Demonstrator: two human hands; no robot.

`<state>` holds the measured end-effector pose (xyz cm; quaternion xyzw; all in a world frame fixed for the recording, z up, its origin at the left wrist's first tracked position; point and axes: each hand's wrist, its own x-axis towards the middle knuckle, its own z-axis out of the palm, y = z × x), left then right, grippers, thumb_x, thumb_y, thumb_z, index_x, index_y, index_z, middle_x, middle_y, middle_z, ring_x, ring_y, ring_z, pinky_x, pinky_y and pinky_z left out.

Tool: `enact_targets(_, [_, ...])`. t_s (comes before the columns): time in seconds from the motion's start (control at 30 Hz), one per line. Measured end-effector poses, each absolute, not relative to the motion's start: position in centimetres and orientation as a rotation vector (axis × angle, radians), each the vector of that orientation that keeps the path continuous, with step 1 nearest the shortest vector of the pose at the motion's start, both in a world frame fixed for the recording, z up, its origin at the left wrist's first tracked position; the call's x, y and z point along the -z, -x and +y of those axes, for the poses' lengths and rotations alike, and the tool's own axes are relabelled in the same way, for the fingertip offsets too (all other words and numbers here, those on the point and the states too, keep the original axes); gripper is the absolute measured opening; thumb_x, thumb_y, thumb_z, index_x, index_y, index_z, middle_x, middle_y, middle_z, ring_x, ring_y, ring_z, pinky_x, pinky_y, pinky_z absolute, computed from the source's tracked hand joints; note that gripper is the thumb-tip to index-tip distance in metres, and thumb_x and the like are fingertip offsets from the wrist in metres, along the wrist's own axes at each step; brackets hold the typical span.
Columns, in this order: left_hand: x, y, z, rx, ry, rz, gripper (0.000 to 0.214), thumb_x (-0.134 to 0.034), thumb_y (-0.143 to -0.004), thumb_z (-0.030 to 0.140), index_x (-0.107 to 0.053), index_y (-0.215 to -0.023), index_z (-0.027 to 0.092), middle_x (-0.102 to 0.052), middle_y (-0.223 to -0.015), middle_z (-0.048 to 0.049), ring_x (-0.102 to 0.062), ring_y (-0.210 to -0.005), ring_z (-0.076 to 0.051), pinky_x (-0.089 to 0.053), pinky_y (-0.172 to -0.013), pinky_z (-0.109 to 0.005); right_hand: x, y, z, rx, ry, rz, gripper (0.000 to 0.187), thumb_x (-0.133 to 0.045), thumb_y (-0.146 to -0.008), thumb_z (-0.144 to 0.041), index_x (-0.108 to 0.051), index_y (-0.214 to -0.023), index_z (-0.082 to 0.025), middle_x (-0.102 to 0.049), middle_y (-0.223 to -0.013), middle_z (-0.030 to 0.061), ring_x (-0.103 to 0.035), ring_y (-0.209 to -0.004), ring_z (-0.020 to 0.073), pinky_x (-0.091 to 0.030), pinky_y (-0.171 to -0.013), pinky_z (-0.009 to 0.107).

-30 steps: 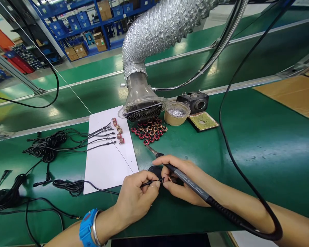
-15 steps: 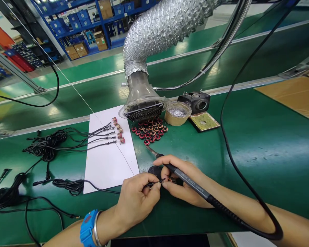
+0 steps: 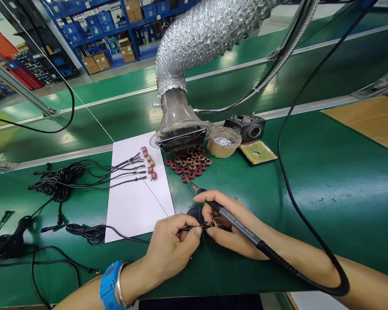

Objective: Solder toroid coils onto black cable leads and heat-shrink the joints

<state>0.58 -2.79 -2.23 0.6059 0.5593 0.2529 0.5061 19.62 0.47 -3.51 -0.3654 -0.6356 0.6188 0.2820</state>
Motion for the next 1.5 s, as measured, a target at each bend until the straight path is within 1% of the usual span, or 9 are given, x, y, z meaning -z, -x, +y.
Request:
enact_targets(0.27, [2.5, -0.5, -2.9, -0.598, -1.544, 1.351, 0.015, -0.052, -0.085, 0.023, -0.065, -0.081, 0.016, -0.04, -0.054, 0.0068, -0.032, -0.046, -0.006, -0.027, -0.045, -0.018, 3.2, -19.6, 0.6, -1.658, 0.963, -1.738, 0.046, -0.055, -0.082, -0.014, -0.041, -0.124, -0.027, -0.052, -0.083, -0.0038, -0.05, -0.065, 0.0072, -0.042, -0.061, 0.02])
enact_targets(0.5, [2.0, -0.7, -2.8, -0.642, -1.789, 1.398, 0.016, -0.052, -0.078, 0.016, -0.068, -0.076, 0.016, -0.052, -0.059, 0.0039, -0.041, -0.048, -0.006, -0.034, -0.049, -0.018, 4.4, -20.0, 0.3, -1.667, 0.882, -1.768, 0.049, -0.05, -0.089, -0.014, -0.034, -0.131, -0.031, -0.051, -0.088, -0.0041, -0.05, -0.07, 0.007, -0.045, -0.067, 0.019])
enact_targets(0.63, [2.0, -0.8, -2.8, -0.638, -1.874, 1.4, 0.016, -0.052, -0.075, 0.013, -0.067, -0.075, 0.016, -0.054, -0.058, 0.0034, -0.044, -0.049, -0.007, -0.035, -0.05, -0.018, 4.4, -20.0, 0.2, -1.536, 0.927, -1.928, 0.053, -0.049, -0.09, -0.013, -0.031, -0.136, -0.033, -0.052, -0.088, -0.0046, -0.052, -0.069, 0.0066, -0.044, -0.068, 0.02])
enact_targets(0.8, [2.3, -0.6, -3.0, -0.637, -1.87, 1.383, 0.014, -0.054, -0.079, 0.017, -0.068, -0.079, 0.016, -0.055, -0.059, 0.0031, -0.046, -0.051, -0.008, -0.037, -0.051, -0.019, 3.8, -20.1, 0.1, -1.391, 0.898, -2.044, 0.058, -0.048, -0.09, -0.012, -0.027, -0.139, -0.034, -0.053, -0.092, -0.0042, -0.056, -0.075, 0.0066, -0.044, -0.074, 0.02])
enact_targets(0.93, [2.4, -0.2, -3.0, -0.668, -1.797, 1.337, 0.013, -0.055, -0.084, 0.021, -0.067, -0.084, 0.016, -0.055, -0.061, 0.0028, -0.045, -0.051, -0.007, -0.037, -0.05, -0.018, 3.5, -20.3, 0.1, -1.308, 0.869, -2.049, 0.055, -0.048, -0.091, -0.011, -0.028, -0.138, -0.032, -0.053, -0.093, -0.0039, -0.055, -0.072, 0.0054, -0.044, -0.072, 0.018])
enact_targets(1.07, [2.2, 0.0, -2.9, -0.685, -1.786, 1.293, 0.012, -0.057, -0.083, 0.02, -0.067, -0.088, 0.016, -0.059, -0.066, 0.0017, -0.044, -0.05, -0.007, -0.036, -0.048, -0.018, 3.5, -20.5, -0.1, -1.242, 0.855, -2.057, 0.052, -0.048, -0.092, -0.013, -0.029, -0.138, -0.029, -0.054, -0.093, -0.0027, -0.054, -0.072, 0.0059, -0.045, -0.072, 0.018])
enact_targets(1.2, [2.0, -0.2, -2.9, -0.723, -1.912, 1.306, 0.013, -0.056, -0.085, 0.019, -0.069, -0.087, 0.016, -0.058, -0.061, 0.0018, -0.044, -0.049, -0.008, -0.035, -0.049, -0.02, 3.5, -20.4, -0.2, -1.218, 0.848, -2.064, 0.052, -0.047, -0.091, -0.011, -0.029, -0.137, -0.028, -0.054, -0.094, -0.0017, -0.055, -0.074, 0.0059, -0.045, -0.072, 0.017])
enact_targets(1.33, [2.2, -0.1, -2.9, -0.788, -1.963, 1.292, 0.012, -0.057, -0.086, 0.019, -0.069, -0.089, 0.016, -0.063, -0.065, 0.0004, -0.049, -0.052, -0.009, -0.039, -0.053, -0.02, 3.0, -20.2, 0.0, -1.261, 0.836, -2.031, 0.051, -0.05, -0.09, -0.011, -0.032, -0.135, -0.029, -0.054, -0.092, -0.0023, -0.055, -0.072, 0.0058, -0.045, -0.069, 0.017])
enact_targets(1.5, [2.2, 0.0, -2.9, -0.8, -1.947, 1.304, 0.013, -0.056, -0.088, 0.019, -0.068, -0.091, 0.017, -0.068, -0.072, -0.0012, -0.057, -0.058, -0.01, -0.044, -0.057, -0.019, 2.5, -20.2, 0.2, -1.352, 0.855, -2.016, 0.053, -0.052, -0.08, -0.004, -0.038, -0.126, -0.026, -0.055, -0.089, -0.0021, -0.054, -0.068, 0.0073, -0.043, -0.064, 0.018])
